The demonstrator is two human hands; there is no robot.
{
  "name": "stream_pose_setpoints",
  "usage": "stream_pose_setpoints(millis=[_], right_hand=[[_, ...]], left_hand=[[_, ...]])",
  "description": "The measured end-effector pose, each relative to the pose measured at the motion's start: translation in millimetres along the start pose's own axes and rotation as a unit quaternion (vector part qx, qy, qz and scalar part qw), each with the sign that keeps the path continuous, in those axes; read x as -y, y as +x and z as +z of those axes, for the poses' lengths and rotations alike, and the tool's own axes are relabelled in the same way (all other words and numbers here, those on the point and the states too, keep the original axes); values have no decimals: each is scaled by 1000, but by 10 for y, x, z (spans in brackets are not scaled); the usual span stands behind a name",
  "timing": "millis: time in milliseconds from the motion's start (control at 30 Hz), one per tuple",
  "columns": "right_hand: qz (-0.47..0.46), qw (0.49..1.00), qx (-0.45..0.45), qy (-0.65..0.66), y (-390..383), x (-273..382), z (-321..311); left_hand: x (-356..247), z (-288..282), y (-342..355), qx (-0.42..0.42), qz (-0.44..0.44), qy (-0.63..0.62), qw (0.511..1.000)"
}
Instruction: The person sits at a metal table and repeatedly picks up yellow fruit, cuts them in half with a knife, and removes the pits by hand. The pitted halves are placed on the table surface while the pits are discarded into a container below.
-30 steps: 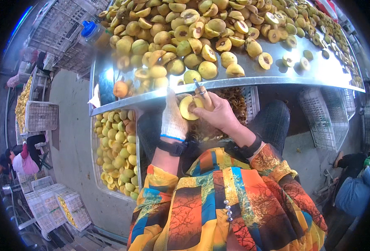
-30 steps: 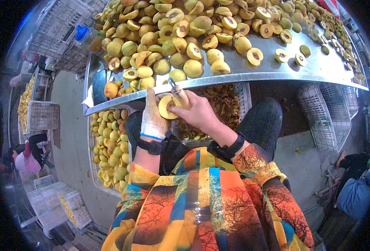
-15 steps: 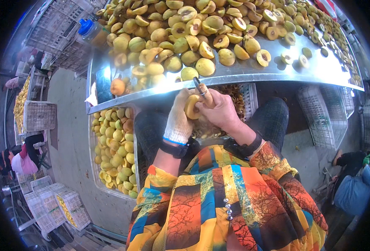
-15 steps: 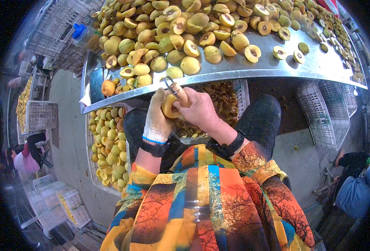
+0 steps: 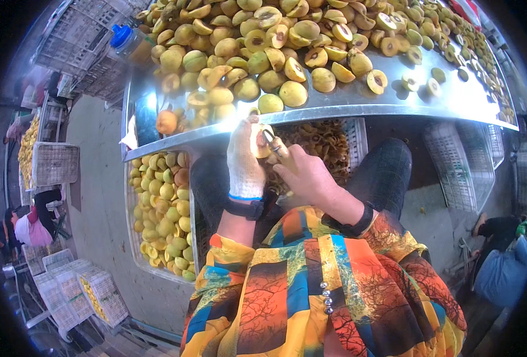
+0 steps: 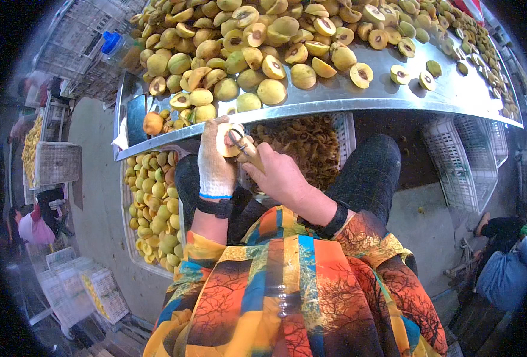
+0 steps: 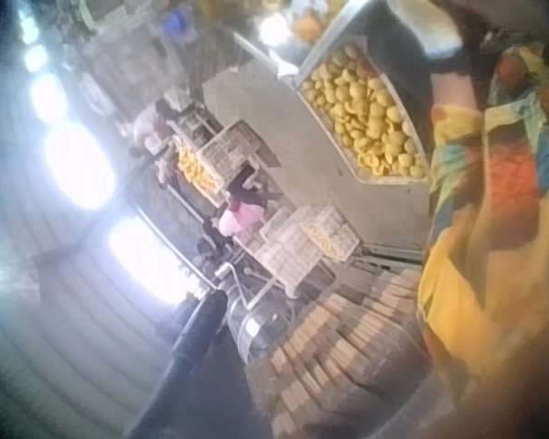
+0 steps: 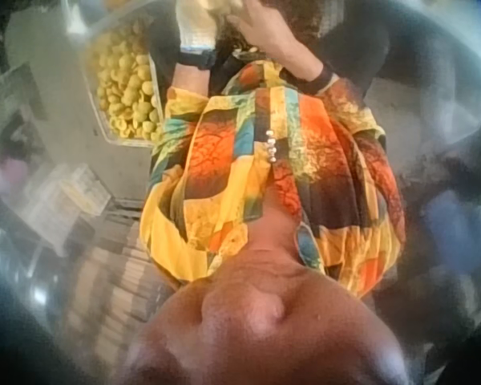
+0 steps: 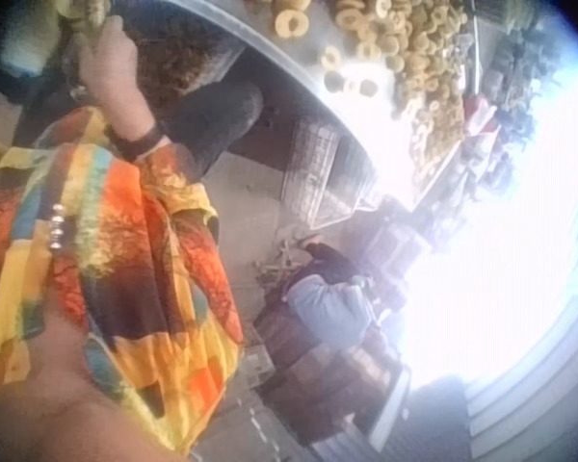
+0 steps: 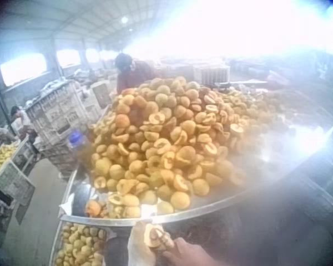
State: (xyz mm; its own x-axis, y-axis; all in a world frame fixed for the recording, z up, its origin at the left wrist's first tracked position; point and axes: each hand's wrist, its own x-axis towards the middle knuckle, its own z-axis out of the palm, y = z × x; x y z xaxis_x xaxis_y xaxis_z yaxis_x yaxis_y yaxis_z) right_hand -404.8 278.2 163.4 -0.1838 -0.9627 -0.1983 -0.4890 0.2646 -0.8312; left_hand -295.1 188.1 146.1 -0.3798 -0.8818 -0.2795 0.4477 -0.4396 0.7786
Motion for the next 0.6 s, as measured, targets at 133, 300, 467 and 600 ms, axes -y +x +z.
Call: stream_pose_setpoints(millis=[133, 300, 467, 600], right_hand=[[23, 999, 2, -34, -15, 12, 22], [54, 998, -9, -38, -30, 1, 97], [27, 997, 40, -59, -58, 61, 24], [-30, 993, 84, -82, -58, -52, 5]], left_hand=[[73, 19, 14, -6, 42, 64, 997], [68, 124, -58, -21, 87, 114, 989], [71, 62, -33, -30, 46, 132, 990], [-15, -148, 137, 98, -31, 209, 972]])
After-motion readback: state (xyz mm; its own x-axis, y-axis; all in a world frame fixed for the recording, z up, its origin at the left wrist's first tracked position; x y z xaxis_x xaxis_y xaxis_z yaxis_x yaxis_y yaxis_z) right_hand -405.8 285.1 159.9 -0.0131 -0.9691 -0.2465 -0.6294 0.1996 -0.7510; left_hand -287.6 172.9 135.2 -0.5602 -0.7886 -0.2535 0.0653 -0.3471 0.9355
